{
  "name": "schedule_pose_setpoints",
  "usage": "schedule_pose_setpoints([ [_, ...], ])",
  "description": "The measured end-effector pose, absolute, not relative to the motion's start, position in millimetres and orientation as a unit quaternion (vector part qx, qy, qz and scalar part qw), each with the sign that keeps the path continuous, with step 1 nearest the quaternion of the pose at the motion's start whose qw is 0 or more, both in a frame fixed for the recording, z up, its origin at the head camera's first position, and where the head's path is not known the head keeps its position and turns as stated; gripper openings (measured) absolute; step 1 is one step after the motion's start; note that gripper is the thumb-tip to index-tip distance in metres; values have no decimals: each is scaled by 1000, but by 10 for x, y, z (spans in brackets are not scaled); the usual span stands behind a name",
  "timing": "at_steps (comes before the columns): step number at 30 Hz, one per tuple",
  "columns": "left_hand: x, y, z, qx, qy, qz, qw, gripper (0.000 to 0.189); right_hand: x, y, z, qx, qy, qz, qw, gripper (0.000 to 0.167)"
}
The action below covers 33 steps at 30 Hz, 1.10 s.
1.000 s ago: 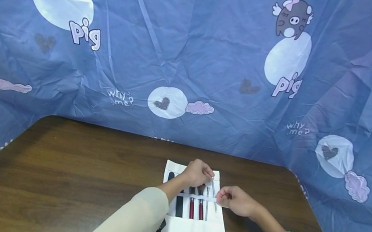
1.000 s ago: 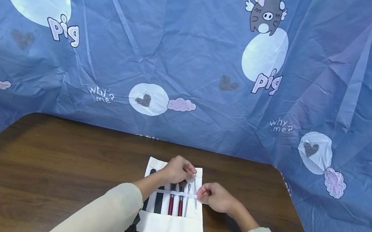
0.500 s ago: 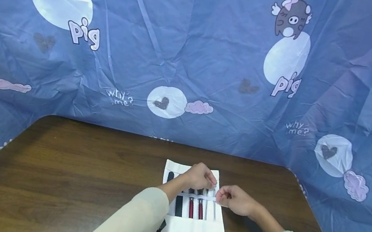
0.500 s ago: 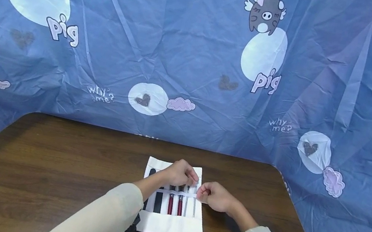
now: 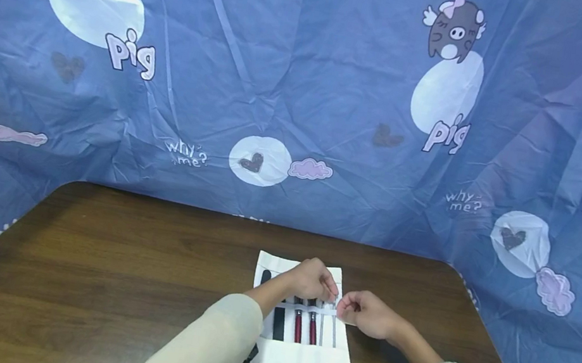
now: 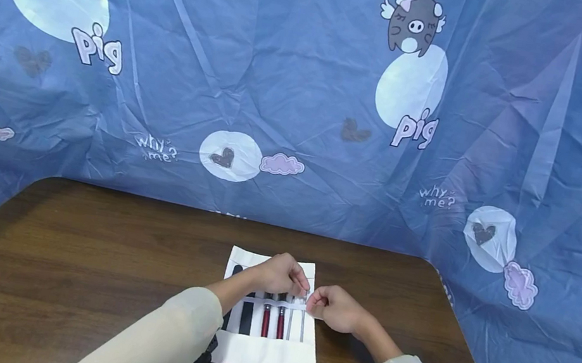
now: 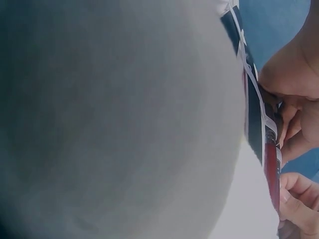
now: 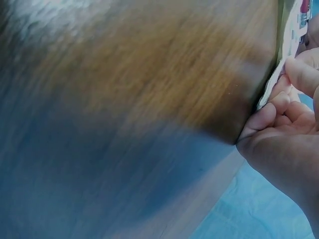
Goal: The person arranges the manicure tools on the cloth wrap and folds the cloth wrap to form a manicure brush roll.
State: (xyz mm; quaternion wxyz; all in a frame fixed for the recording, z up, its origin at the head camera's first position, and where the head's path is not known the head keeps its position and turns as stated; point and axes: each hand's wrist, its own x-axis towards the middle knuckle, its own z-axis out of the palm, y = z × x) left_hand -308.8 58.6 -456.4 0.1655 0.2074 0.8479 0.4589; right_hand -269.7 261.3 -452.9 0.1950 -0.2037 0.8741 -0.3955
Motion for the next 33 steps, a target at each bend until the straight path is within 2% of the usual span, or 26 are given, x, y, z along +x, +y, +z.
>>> schedule_pose_setpoints([
  [7, -3103, 563, -4574, 227, 851, 447, 154, 5, -2697, 2625, -4535, -204, 876, -393, 190, 6],
  [15, -3127, 467, -4598, 251, 847, 451, 124, 11, -2655, 2595, -4512, -250, 893, -342, 150, 9],
  [19, -3150, 375, -4565, 274, 851, 436, 101, 11, -2616, 2562, -4495, -260, 911, -300, 115, 9],
  [26, -3166, 163, -4435, 332, 874, 350, 56, 18, -2480, 2400, -4430, -279, 940, -197, 15, 4],
  [33, -3143, -52, -4394, 380, 905, 193, 2, 29, -2192, 2151, -4379, -340, 935, -75, -60, 32],
])
